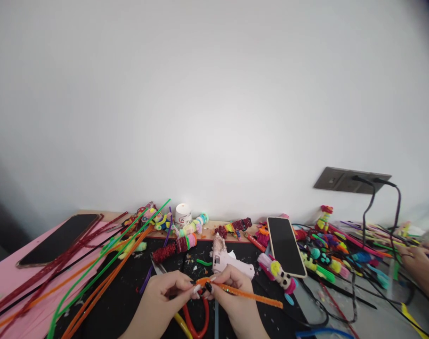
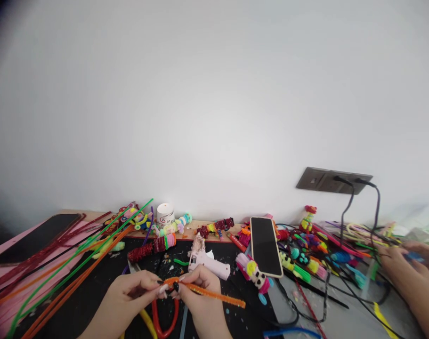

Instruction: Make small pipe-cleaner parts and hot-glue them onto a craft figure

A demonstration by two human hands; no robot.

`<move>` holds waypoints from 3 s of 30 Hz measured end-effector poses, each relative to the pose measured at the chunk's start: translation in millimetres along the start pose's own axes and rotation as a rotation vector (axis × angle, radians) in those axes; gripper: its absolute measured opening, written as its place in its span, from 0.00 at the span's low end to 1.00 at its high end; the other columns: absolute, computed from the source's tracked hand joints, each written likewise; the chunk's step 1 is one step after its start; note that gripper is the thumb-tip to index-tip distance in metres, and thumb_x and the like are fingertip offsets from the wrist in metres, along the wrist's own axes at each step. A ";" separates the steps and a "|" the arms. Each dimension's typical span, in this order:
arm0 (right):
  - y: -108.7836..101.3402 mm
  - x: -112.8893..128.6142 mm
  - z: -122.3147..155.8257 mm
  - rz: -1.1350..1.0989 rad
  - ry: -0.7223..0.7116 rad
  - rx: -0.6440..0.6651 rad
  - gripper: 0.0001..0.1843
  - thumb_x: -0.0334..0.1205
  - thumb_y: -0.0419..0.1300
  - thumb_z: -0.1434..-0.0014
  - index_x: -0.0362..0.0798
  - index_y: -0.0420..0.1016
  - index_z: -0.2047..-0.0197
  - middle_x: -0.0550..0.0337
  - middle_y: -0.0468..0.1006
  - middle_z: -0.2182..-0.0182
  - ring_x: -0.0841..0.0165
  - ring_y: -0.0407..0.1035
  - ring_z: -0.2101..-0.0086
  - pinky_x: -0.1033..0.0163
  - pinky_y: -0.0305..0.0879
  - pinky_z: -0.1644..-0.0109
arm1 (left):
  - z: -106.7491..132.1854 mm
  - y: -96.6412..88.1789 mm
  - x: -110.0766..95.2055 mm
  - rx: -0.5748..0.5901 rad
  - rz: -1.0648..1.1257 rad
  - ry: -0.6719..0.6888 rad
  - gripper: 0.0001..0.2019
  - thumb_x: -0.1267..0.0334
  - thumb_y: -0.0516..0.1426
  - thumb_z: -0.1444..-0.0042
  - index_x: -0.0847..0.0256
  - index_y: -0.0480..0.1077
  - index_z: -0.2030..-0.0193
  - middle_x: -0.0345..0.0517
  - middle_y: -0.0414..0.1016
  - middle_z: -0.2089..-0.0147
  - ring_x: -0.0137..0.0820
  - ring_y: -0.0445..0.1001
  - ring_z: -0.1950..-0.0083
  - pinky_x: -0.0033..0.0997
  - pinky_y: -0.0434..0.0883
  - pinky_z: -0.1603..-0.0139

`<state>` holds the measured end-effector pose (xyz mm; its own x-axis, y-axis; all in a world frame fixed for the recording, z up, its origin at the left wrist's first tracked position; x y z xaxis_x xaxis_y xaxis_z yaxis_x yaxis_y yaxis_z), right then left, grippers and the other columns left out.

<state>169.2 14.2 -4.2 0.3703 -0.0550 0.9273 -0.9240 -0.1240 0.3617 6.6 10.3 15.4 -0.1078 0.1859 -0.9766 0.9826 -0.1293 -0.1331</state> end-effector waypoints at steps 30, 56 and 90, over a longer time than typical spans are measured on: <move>-2.2 13.3 -0.9 0.090 -0.105 -0.088 0.08 0.41 0.66 0.51 0.45 0.74 0.70 0.59 0.76 0.78 0.69 0.70 0.79 0.66 0.68 0.73 | -2.0 -2.4 -2.3 -0.139 0.150 -0.155 0.08 0.62 0.64 0.59 0.62 0.72 0.81 0.43 0.77 0.76 0.34 0.77 0.73 0.28 0.74 0.69; 5.4 24.3 12.4 0.656 -0.490 0.115 0.17 0.24 0.62 0.51 0.55 0.79 0.62 0.58 0.82 0.65 0.64 0.77 0.65 0.66 0.72 0.61 | -3.8 1.0 -3.9 -0.189 0.321 -0.281 0.10 0.63 0.67 0.65 0.63 0.71 0.82 0.39 0.76 0.79 0.32 0.77 0.73 0.26 0.73 0.70; 12.5 31.1 13.6 0.868 -0.643 0.198 0.10 0.24 0.56 0.47 0.44 0.77 0.69 0.57 0.65 0.73 0.70 0.65 0.72 0.68 0.61 0.71 | -4.5 15.1 27.2 0.094 0.506 -0.492 0.21 0.51 0.67 0.64 0.59 0.58 0.78 0.29 0.63 0.92 0.18 0.57 0.93 0.15 0.53 0.93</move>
<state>170.4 -2.6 27.8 -0.3646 -0.6995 0.6146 -0.8839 0.0524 -0.4647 19.1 17.8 -12.5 0.2805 -0.3771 -0.8826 0.9155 -0.1713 0.3641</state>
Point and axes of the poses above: each hand's wrist, its own z-axis away from the middle knuckle, its own y-axis out of the palm, x = y × z, the point moved 2 cm from there along -z, towards the middle knuckle
